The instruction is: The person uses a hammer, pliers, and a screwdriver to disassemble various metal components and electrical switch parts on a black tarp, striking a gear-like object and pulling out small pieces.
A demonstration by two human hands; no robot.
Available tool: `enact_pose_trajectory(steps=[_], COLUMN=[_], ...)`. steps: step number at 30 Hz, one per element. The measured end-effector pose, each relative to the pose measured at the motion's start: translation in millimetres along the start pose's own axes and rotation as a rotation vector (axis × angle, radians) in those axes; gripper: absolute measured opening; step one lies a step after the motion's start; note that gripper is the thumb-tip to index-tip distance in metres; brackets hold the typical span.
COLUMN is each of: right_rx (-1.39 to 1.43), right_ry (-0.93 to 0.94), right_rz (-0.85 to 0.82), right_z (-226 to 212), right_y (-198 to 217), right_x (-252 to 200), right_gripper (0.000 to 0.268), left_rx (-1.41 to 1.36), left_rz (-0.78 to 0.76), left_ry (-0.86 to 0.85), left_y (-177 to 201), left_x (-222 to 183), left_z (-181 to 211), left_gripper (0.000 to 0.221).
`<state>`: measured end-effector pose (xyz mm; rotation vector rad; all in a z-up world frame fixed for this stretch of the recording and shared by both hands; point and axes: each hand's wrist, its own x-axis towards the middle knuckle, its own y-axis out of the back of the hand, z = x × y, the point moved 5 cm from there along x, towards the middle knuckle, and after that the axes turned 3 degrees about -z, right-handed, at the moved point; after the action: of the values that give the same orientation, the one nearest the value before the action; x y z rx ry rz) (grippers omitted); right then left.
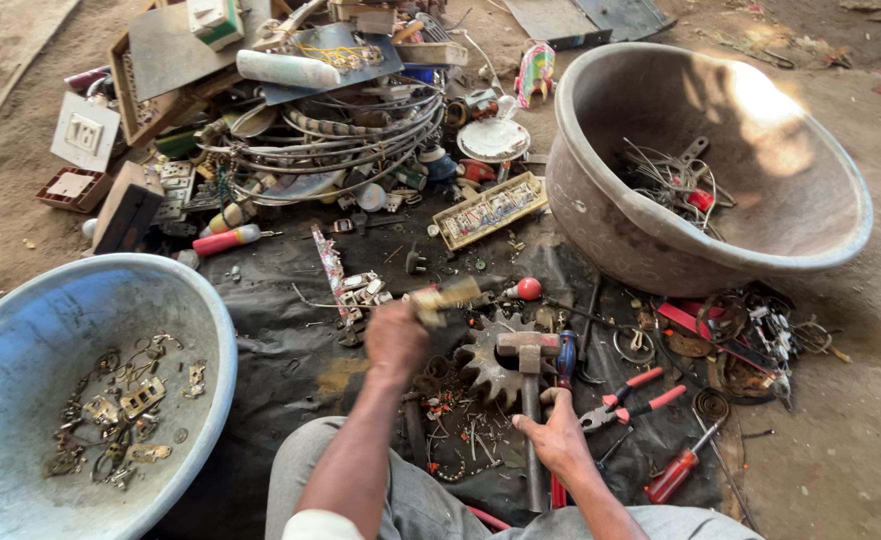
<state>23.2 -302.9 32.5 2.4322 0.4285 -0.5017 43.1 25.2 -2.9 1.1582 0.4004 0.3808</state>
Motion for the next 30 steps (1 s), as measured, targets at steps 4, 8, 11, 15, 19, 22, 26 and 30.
enact_pose_trajectory(steps=[4, 8, 11, 15, 19, 22, 26, 30], right_rx=[-0.033, -0.027, -0.010, 0.316, 0.511, 0.575, 0.596, 0.580], right_ry=[-0.006, -0.009, 0.032, -0.128, -0.397, -0.416, -0.416, -0.404], right_rz=[0.020, 0.013, 0.052, -0.070, -0.320, -0.365, -0.362, -0.359], right_z=[4.8, 9.9, 14.5, 17.2, 13.8, 1.6, -1.4, -6.6], right_y=[-1.2, -3.1, -3.4, -9.6, -15.4, -12.8, -12.8, -14.4], right_x=[2.8, 8.4, 8.0, 8.5, -6.8, -12.4, -18.0, -16.4], right_gripper=[0.067, 0.067, 0.066, 0.053, 0.035, 0.028, 0.027, 0.027], left_rx=[-0.472, 0.072, -0.067, 0.051, 0.071, -0.032, -0.667, -1.201], left_rz=[-0.049, 0.472, 0.551, -0.072, -0.395, -0.469, -0.507, -0.514], left_ry=[0.480, 0.463, 0.205, -0.277, -0.259, -0.048, 0.283, 0.209], left_y=[60.4, 113.9, 91.0, 1.2, -34.6, -19.6, 11.9, 24.9], left_x=[4.6, 1.4, -5.5, -36.1, -34.0, -22.7, -25.4, -30.6], left_z=[-49.9, -57.4, -25.1, 43.5, 45.8, 34.0, 21.8, 44.6], left_gripper=[0.032, 0.041, 0.017, 0.025, 0.023, 0.023, 0.016, 0.014])
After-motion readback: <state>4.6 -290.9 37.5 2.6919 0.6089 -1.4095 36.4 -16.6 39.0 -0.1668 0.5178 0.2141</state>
